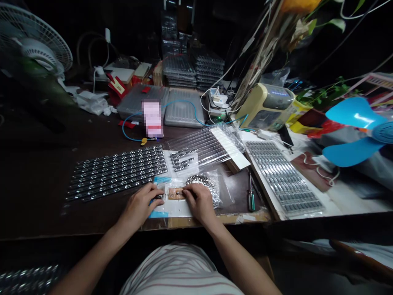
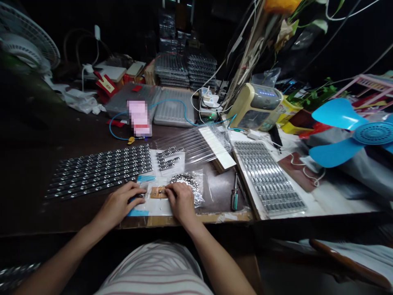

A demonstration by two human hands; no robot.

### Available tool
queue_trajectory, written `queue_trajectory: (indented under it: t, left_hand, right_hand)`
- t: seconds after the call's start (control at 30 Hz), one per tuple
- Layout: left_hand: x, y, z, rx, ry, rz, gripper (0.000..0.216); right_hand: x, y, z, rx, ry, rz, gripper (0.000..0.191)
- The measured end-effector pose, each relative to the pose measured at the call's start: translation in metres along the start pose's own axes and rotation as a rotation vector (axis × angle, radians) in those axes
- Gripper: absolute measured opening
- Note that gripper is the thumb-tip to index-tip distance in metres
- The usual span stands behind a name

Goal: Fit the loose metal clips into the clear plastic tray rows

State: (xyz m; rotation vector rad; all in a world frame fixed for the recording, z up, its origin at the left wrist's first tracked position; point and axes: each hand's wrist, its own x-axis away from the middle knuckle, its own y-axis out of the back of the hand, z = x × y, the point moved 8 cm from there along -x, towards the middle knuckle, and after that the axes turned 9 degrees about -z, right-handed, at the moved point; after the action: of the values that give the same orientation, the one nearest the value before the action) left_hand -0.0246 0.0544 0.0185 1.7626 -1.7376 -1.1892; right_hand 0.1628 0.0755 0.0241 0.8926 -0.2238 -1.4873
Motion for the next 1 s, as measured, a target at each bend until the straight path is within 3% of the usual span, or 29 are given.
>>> queue_trajectory:
  t: [0.37,0.6,0.77,1.0]
  left_hand:
    - [0.009,-0.002,-0.011,-0.164,-0.186,-0.129,0.021]
    - [0.001,-0.001,-0.010,-0.015,-0.125,-0.162,0.018]
    - [-0.017,-0.015,-0.021,0.174,-0.050,-0.115,0.015]
    - [-0.015,-0.028,-0.026,0.182,-0.050,-0.112,0.016]
  right_hand:
    - [0.001,0.001,-0.002,-0.018,0.001,-0.014,0.008]
    - [0.001,0.003,-0.001,-0.018,0.003,-0.017,0.008]
    - [0.002,0.006,-0.002,-0.025,-0.006,-0.036,0.008]
    - [0.001,0.006,-0.001,-0.028,-0.003,-0.036,0.007]
